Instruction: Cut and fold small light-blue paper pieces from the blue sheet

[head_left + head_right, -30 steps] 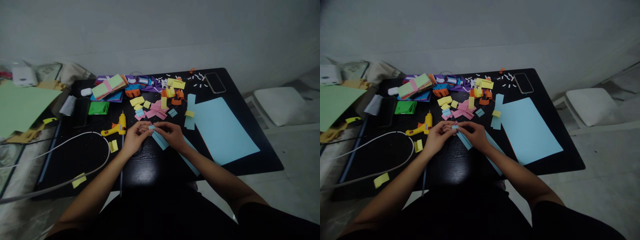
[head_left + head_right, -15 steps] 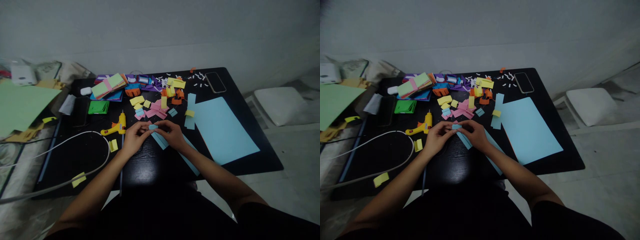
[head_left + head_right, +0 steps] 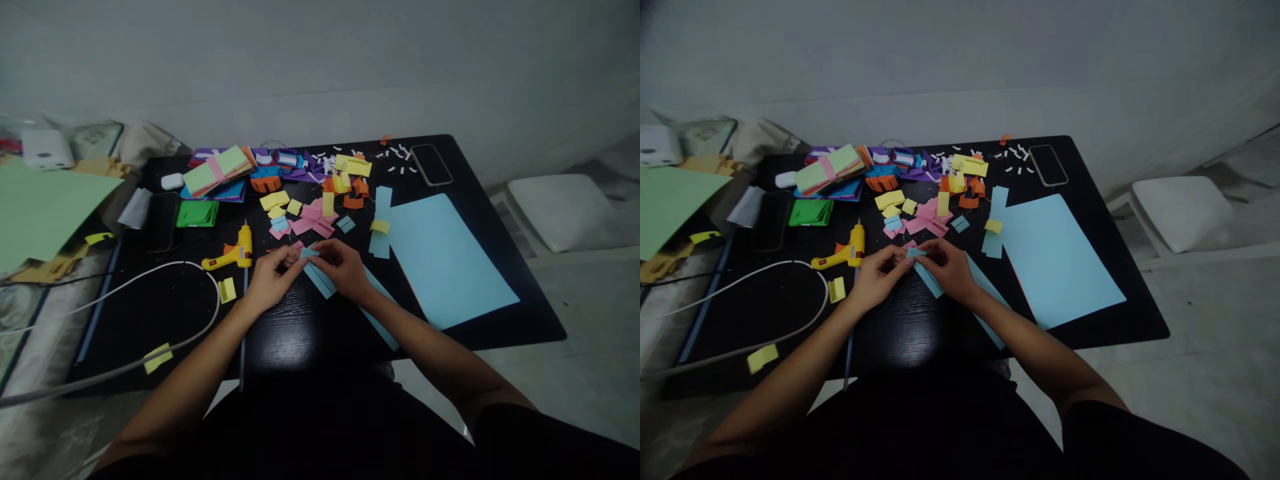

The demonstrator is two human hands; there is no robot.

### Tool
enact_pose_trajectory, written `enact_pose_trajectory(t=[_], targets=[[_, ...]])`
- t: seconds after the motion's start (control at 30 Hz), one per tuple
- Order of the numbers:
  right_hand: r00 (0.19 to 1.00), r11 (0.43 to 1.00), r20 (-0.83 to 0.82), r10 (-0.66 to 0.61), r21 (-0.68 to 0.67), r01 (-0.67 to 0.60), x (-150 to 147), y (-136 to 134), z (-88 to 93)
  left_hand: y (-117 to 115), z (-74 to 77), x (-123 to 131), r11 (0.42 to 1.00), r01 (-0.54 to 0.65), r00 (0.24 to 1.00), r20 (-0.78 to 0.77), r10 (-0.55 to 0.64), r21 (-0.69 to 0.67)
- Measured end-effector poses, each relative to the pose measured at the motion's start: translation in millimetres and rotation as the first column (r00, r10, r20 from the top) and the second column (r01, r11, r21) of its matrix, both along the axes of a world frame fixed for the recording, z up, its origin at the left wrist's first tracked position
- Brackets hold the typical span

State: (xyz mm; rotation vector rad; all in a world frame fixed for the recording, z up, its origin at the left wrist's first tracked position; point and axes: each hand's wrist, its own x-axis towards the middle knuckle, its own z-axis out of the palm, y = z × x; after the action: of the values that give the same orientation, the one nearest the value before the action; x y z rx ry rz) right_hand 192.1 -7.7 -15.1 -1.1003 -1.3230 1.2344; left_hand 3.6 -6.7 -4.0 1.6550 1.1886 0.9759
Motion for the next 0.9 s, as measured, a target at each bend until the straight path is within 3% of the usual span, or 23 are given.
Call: enact_pose_trajectory(t=[0.3,0.5,0.77,0.9], targets=[[0.999,0.998,0.038,-0.039,0.040,0.038,-1.9,-3.3,-0.5,0.3,3.7,0.2,0.995,0.038,0.996,0.089,-0.030,-0.097],[0.999,0.998,0.044,-0.013,0.068,0.010,-2.5,-3.2,-0.7,1.4,4.5,-1.5,0.990,0.062,0.997,0.063,-0.054,-0.130],[0.998,0.998,-0.054,0.016,-0.067,-0.019,-2.0,-0.3,-2.7,-0.4,7.8,1.1,0.994,-0.002,0.997,0.071,0.009,-0.105],[0.995,0.996,-0.094,0.036,-0.083,-0.044,-3.9,-0.3,-4.8,2.5,4.9,-2.1,0.988,0.040,0.998,0.047,-0.033,-0.150]])
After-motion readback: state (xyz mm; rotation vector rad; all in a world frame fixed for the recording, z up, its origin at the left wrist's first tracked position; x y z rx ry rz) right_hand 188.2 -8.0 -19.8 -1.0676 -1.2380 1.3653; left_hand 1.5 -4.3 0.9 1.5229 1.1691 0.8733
